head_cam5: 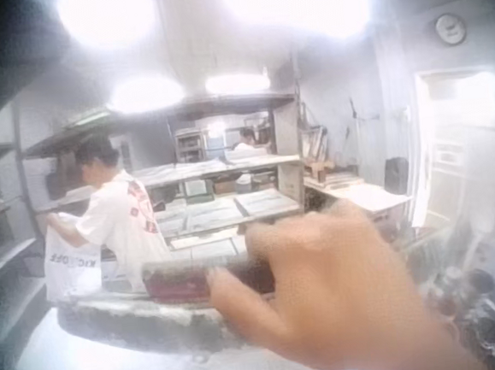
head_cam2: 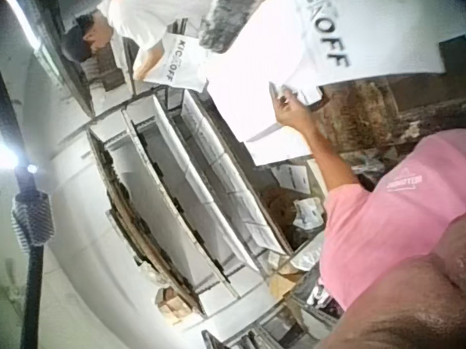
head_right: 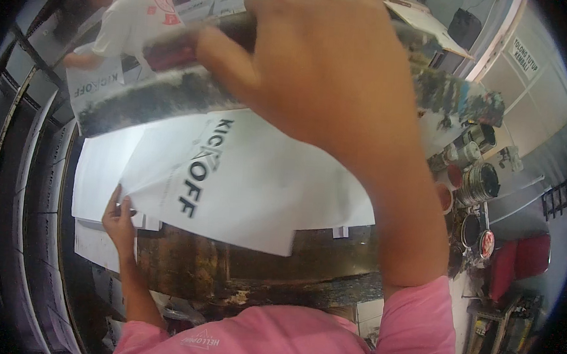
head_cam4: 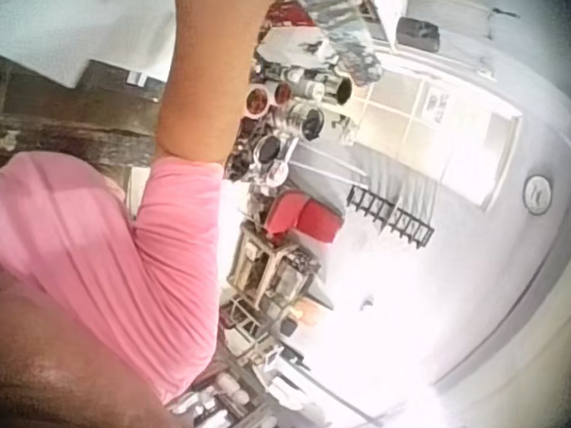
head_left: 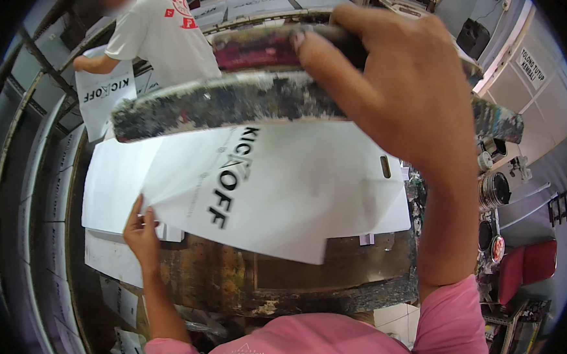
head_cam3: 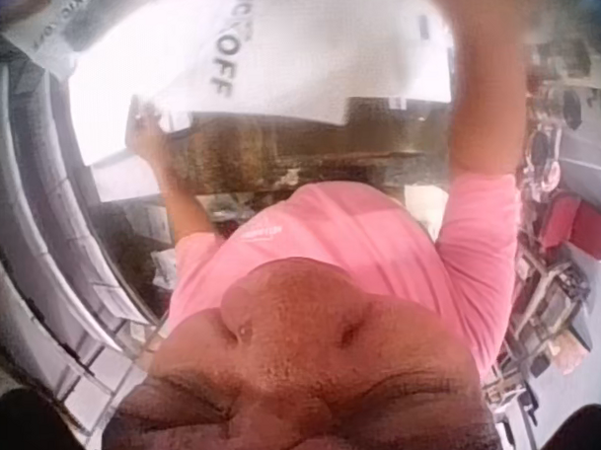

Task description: The person places white bags onto a printing surface, applies black ink through a screen using a squeegee, and lifts the screen to reveal the printed logo.

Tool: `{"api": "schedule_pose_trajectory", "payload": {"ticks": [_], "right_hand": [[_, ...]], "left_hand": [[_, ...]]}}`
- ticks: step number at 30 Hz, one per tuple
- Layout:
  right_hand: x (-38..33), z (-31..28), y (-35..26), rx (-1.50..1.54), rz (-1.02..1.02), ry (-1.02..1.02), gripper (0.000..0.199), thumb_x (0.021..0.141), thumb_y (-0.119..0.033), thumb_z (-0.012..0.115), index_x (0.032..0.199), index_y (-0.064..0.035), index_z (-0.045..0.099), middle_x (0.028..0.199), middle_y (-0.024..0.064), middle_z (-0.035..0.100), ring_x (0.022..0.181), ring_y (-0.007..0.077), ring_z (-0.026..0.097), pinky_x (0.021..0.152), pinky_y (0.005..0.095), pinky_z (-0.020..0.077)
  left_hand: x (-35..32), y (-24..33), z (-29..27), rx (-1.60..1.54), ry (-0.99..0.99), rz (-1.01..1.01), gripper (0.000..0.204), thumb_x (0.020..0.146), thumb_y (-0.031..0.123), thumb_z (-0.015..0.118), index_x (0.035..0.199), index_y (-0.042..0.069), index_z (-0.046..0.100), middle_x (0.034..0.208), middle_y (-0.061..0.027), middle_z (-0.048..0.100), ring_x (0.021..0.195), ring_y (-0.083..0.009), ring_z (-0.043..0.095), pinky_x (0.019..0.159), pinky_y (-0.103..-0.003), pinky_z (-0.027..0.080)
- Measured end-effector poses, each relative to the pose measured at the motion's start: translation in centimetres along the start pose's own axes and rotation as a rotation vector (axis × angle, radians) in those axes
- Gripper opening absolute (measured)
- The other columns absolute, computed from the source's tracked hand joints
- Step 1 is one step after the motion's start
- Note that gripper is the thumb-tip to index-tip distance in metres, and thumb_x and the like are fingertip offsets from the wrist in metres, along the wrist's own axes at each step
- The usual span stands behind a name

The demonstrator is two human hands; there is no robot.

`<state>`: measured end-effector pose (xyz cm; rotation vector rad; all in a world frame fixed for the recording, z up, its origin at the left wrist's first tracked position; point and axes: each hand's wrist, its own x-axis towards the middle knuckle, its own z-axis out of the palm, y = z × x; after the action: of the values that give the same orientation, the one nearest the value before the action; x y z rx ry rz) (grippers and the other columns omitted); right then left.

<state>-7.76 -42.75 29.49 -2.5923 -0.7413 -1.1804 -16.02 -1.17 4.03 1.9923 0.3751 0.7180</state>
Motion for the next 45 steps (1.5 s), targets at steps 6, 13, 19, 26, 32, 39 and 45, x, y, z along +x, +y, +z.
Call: {"api": "schedule_pose_trajectory", "payload": {"ticks": [6,13,19,26,32,39,45], "right_hand": [[-2.4,0.8,-1.5,-0.003,0.031,0.073,0.047,0.092,-0.046,0.062,0.078,-0.0022,0.071,0.077,0.0161,0.071,0.075,0.0335,0.069,0.083,0.0484,0.0432],[-4.4,-0.1,-2.5,-0.028,0.063,-0.003,0.057,0.094,-0.049,0.061,0.118,0.0017,0.063,0.086,0.0172,0.071,0.085,0.0357,0.068,0.087,0.0488,0.0423],[-17.0,1.7,-5.9,0.042,0.021,-0.459,0.063,0.094,-0.048,0.068,0.138,-0.0044,0.06,0.104,0.0123,0.064,0.097,0.0302,0.058,0.088,0.0447,0.0399],[-27.2,7.5,-6.9,0.296,0.152,-0.812,0.037,0.088,-0.041,0.075,0.11,-0.0113,0.071,0.096,0.0094,0.065,0.09,0.0336,0.065,0.078,0.0479,0.0532],[-27.5,12.5,-5.2,0.271,0.083,-0.607,0.042,0.081,-0.031,0.081,0.115,-0.0086,0.069,0.096,0.0084,0.064,0.09,0.0302,0.064,0.073,0.0425,0.0556],[-19.9,26.1,3.9,0.165,0.033,-0.471,0.035,0.086,-0.035,0.078,0.108,-0.0109,0.065,0.098,0.0097,0.063,0.094,0.0317,0.065,0.071,0.0466,0.0565],[-13.5,34.0,9.7,0.124,0.03,-0.409,0.032,0.092,-0.044,0.071,0.102,-0.0133,0.067,0.097,0.0092,0.065,0.097,0.0331,0.066,0.075,0.0477,0.0562]], "left_hand": [[12.5,-12.7,-13.2,0.313,-0.136,-0.02,0.048,0.098,0.012,0.065,0.145,0.003,0.061,0.132,-0.019,0.069,0.099,-0.0202,0.069,0.084,-0.034,0.057],[6.6,-1.7,-2.8,0.029,-0.508,0.07,0.058,0.102,0.023,0.067,0.154,0.003,0.049,0.145,-0.0183,0.059,0.138,-0.0225,0.054,0.114,-0.038,0.043],[-15.7,10.7,3.1,-1.292,-0.616,-0.514,0.107,0.092,0.079,0.054,0.153,-0.006,0.032,0.143,-0.0271,0.052,0.136,-0.0392,0.052,0.117,-0.057,0.041],[-20.8,1.4,5.7,-1.071,-0.626,-0.947,0.113,0.093,0.085,0.039,0.156,-0.007,0.023,0.152,-0.0291,0.043,0.137,-0.0421,0.05,0.117,-0.056,0.042],[-22.0,-0.9,6.2,-0.958,-0.618,-0.933,0.107,0.095,0.084,0.036,0.162,0.003,0.017,0.158,-0.0241,0.039,0.143,-0.042,0.046,0.118,-0.061,0.038],[-22.7,-2.0,5.3,-0.922,-0.638,-0.967,0.102,0.095,0.083,0.033,0.155,0.001,0.032,0.155,-0.0231,0.045,0.145,-0.0423,0.043,0.119,-0.069,0.032],[-22.4,-2.0,5.6,-0.981,-0.613,-0.902,0.103,0.094,0.085,0.034,0.156,0.003,0.037,0.148,-0.02,0.055,0.138,-0.0384,0.053,0.119,-0.067,0.033]]}}
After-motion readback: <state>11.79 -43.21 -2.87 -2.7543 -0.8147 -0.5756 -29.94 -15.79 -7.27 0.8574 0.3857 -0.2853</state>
